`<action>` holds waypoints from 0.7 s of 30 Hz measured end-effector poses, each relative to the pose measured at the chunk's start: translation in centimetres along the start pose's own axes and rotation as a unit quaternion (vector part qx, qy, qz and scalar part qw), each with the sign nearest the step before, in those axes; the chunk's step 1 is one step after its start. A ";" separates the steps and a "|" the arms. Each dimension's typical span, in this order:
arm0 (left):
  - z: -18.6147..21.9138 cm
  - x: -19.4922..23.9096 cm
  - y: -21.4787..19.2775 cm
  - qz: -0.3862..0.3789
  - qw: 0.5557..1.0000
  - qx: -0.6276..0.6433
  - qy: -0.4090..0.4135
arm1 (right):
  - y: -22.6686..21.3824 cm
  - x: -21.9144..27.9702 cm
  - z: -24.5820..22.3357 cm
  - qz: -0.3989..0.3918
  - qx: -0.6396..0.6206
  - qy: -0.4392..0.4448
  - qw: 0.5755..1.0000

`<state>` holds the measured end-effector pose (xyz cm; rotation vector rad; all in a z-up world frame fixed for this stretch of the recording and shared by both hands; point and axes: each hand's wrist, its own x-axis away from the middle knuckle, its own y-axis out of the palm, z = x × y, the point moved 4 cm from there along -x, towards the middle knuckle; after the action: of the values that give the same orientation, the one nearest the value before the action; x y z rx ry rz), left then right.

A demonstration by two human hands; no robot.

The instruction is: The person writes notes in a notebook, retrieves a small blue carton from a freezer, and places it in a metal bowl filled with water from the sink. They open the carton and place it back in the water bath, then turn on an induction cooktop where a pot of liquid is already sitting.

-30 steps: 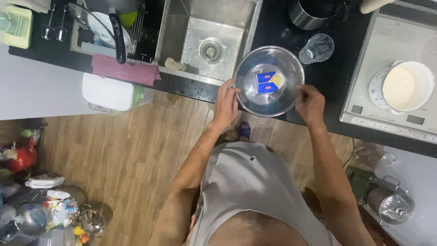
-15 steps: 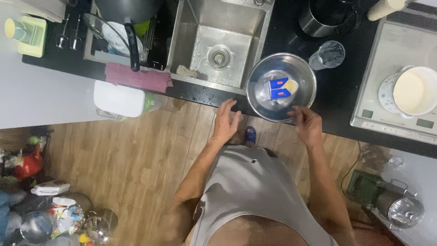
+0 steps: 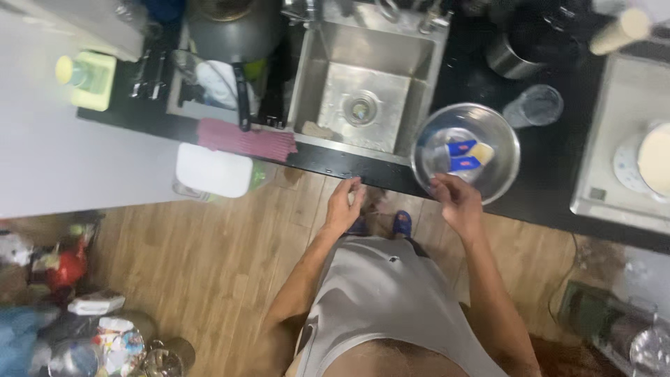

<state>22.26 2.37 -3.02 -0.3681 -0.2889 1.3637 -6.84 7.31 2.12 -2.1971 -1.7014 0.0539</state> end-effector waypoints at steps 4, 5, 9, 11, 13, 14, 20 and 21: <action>-0.8 -2.3 -2.4 0.017 0.999 -0.038 0.011 | 2.8 -1.4 -0.7 -0.025 -0.009 -0.028 0.999; -0.8 -3.2 -2.9 0.018 0.998 -0.051 0.013 | 3.5 -2.0 -0.8 -0.031 -0.025 -0.015 0.999; -0.3 -7.7 -3.5 0.029 0.997 -0.044 0.049 | 4.0 -3.7 -3.4 -0.054 0.087 -0.001 0.995; 0.0 -10.0 -3.2 0.061 0.992 -0.074 0.079 | 4.5 -5.8 -5.1 -0.069 0.094 -0.019 0.993; -0.1 -11.4 -3.0 0.066 0.994 -0.067 0.048 | 5.0 -6.4 -6.1 -0.092 0.108 -0.017 0.990; 0.0 -13.0 -2.8 0.065 0.995 -0.061 0.044 | 4.9 -7.3 -6.7 -0.100 0.122 -0.016 0.987; -2.4 -20.0 -3.7 0.110 0.977 -0.156 0.095 | 7.2 -12.8 -8.9 -0.140 0.064 -0.028 0.988; -3.1 -20.7 -3.7 0.103 0.977 -0.167 0.084 | 7.7 -13.8 -8.8 -0.148 0.045 -0.028 0.988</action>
<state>22.96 -18.88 -4.03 -0.8076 -0.3475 1.4775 -1.26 -9.58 5.46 -1.8737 -1.9971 0.1141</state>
